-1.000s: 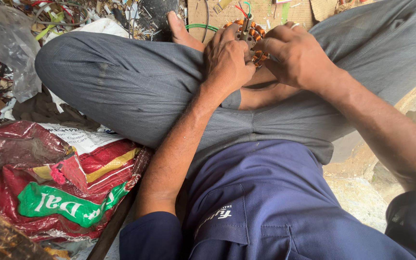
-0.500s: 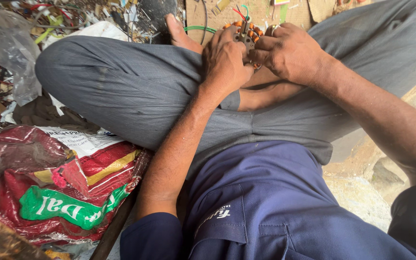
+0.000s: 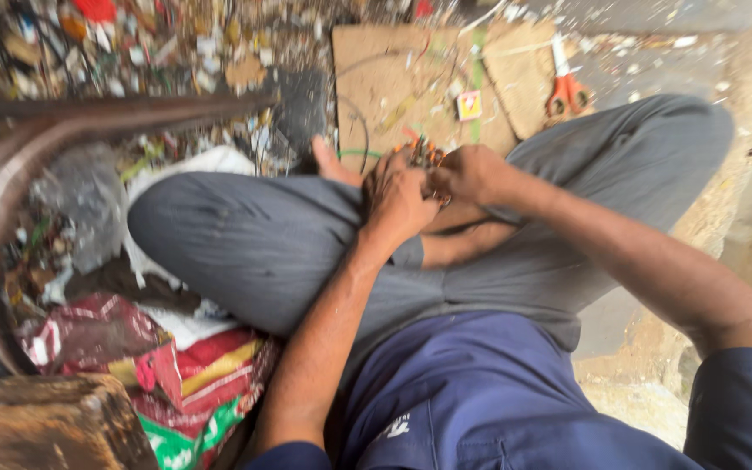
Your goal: The person sits cross-legged on the floor and works on a circular electrical component, likely a stator. They use orange-handled scissors to cut a white wire and then proceed to thread and secure wires into the component's slots.
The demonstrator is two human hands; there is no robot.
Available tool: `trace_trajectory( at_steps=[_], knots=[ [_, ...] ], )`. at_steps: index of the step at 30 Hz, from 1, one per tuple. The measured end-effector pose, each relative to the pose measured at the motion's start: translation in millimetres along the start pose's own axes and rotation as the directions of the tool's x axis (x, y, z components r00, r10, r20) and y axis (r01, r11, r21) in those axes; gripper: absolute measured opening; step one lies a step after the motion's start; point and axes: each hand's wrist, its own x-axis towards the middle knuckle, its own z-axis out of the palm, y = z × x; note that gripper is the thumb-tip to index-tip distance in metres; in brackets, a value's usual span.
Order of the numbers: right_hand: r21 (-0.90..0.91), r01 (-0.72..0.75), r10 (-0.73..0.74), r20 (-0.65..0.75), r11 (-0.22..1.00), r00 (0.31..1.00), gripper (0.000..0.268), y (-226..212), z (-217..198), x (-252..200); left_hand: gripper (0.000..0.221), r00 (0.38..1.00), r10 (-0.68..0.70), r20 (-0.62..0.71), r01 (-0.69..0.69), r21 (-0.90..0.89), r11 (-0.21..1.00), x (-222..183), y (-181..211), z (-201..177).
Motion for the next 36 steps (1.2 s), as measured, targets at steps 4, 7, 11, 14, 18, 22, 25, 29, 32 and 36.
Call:
trace_trajectory(
  at_steps=[4, 7, 11, 14, 18, 22, 25, 29, 32, 36],
  knots=[
    [-0.516, 0.573, -0.715, -0.118, 0.637, 0.689, 0.04, -3.4, -9.9, -29.0, 0.023, 0.998, 0.04, -0.037, -0.04, 0.005, 0.999, 1.1, -0.1, -0.8],
    [-0.605, 0.589, -0.74, -0.001, 0.536, 0.673, 0.033, -5.7, -9.4, -40.4, 0.023, 1.0, 0.012, -0.018, -0.011, 0.035, 0.999, 0.2, -2.2, 1.9],
    [-0.678, 0.598, -0.783, 0.053, 0.427, 0.62, 0.03, 0.9, -3.3, -36.4, 0.019, 1.0, -0.002, 0.003, 0.002, 0.066, 0.998, 1.0, -7.7, 6.5],
    [-0.468, 0.562, -0.666, -0.08, 0.682, 0.742, 0.026, 8.3, 6.0, -27.0, 0.014, 0.999, 0.025, -0.025, -0.023, 0.079, 0.997, 2.9, -8.9, 7.8],
    [-0.042, 0.289, -0.292, -0.197, 0.956, 0.936, 0.027, 13.0, 21.8, -4.2, 0.01, 1.0, -0.003, 0.0, 0.003, 0.043, 0.999, 3.4, -6.9, 4.9],
    [-0.106, 0.097, -0.112, -0.151, 0.99, 0.982, 0.031, 19.9, 24.3, 3.2, 0.009, 0.999, 0.033, -0.029, -0.032, 0.033, 0.999, 1.2, -4.2, 2.1],
    [-0.515, 0.35, -0.485, -0.153, 0.783, 0.861, 0.021, 22.9, 13.1, -10.2, 0.033, 0.999, -0.033, 0.039, 0.034, -0.035, 0.999, 1.1, -2.9, 1.7],
    [-0.662, 0.572, -0.707, 0.089, 0.484, 0.701, 0.037, 24.4, 1.6, -21.3, 0.022, 0.996, 0.079, -0.039, -0.076, 0.077, 0.994, 3.4, -8.4, 6.5],
    [-0.565, 0.618, -0.741, 0.019, 0.547, 0.672, 0.027, 31.7, 11.0, -12.5, 0.025, 1.0, 0.017, 0.002, -0.017, 0.039, 0.999, 2.9, -17.4, 15.1],
    [-0.317, 0.393, -0.449, -0.127, 0.863, 0.884, 0.024, 39.9, 28.9, 14.5, 0.024, 0.999, -0.024, 0.043, 0.023, 0.029, 0.999, 4.8, -24.8, 21.1]
  ],
)
